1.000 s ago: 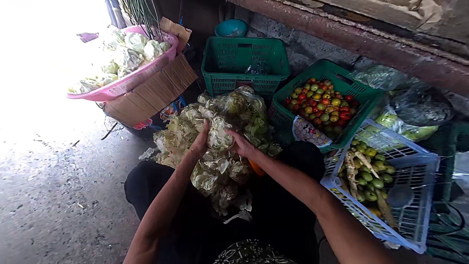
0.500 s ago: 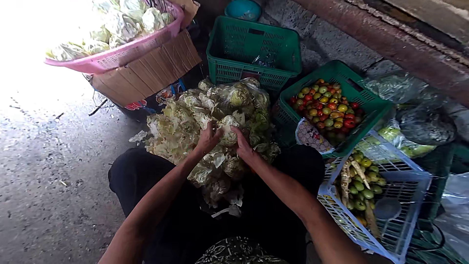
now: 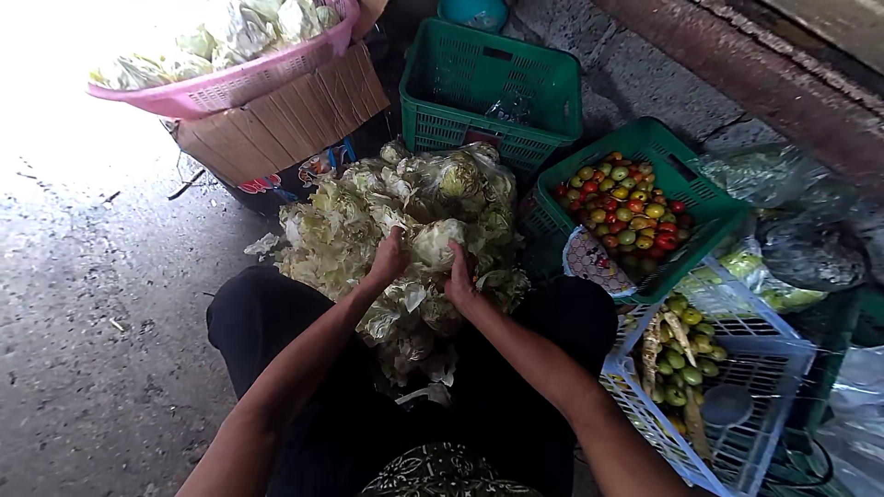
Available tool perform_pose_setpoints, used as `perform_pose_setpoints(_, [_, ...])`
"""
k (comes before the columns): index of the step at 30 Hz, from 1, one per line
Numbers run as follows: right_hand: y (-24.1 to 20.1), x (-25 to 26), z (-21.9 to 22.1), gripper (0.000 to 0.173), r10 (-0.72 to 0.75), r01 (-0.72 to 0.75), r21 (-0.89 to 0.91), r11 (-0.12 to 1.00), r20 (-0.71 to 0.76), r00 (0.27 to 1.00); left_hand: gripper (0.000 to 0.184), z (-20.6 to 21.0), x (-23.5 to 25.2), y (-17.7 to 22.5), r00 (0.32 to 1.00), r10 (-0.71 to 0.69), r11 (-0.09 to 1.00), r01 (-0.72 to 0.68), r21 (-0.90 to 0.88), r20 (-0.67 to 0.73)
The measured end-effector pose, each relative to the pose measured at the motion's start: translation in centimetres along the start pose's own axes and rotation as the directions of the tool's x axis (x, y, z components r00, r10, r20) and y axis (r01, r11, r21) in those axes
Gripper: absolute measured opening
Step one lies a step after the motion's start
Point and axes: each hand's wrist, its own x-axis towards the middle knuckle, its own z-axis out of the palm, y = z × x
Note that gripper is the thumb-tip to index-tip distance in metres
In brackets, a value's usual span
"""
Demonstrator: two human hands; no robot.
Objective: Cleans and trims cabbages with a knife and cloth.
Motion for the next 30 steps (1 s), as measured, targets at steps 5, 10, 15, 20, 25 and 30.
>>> perform_pose_setpoints(5, [-0.8, 1.9, -0.8, 0.059, -0.013, 0.006, 0.080, 0.997, 0.085, 0.996, 0.054, -0.4, 0.2, -0.4, 1.000, 0.020, 1.000, -0.020, -0.009, 0.007])
perform_pose_setpoints(10, [-2.6, 2.0, -0.9, 0.060, 0.009, -0.035, 0.176, 0.984, 0.145, 0.989, 0.053, -0.9, 0.1, 0.0, 1.000, 0.023, 0.999, -0.023, -0.037, 0.006])
perform_pose_setpoints(15, [-4.9, 3.2, -2.0, 0.062, -0.087, 0.020, 0.277, 0.961, 0.232, 0.969, 0.048, -2.0, 0.6, -1.0, 0.997, 0.032, 0.997, -0.028, 0.065, -0.066])
perform_pose_setpoints(20, [-4.9, 2.2, -2.1, 0.055, -0.086, 0.026, 0.209, 0.978, 0.286, 0.954, 0.084, -2.9, 0.0, -0.5, 0.945, 0.177, 0.983, -0.154, 0.102, -0.276])
perform_pose_setpoints(25, [-5.3, 1.0, -1.2, 0.081, 0.068, -0.073, -0.009, 0.997, 0.487, 0.871, 0.086, -0.6, -0.5, 0.1, 0.955, 0.267, 0.806, -0.148, -0.573, 0.129])
perform_pose_setpoints(30, [-5.5, 1.2, -0.4, 0.067, 0.048, 0.097, -0.296, 0.950, 0.447, 0.893, 0.081, -0.8, -0.9, 0.9, 0.982, 0.191, 0.850, -0.156, -0.504, 0.018])
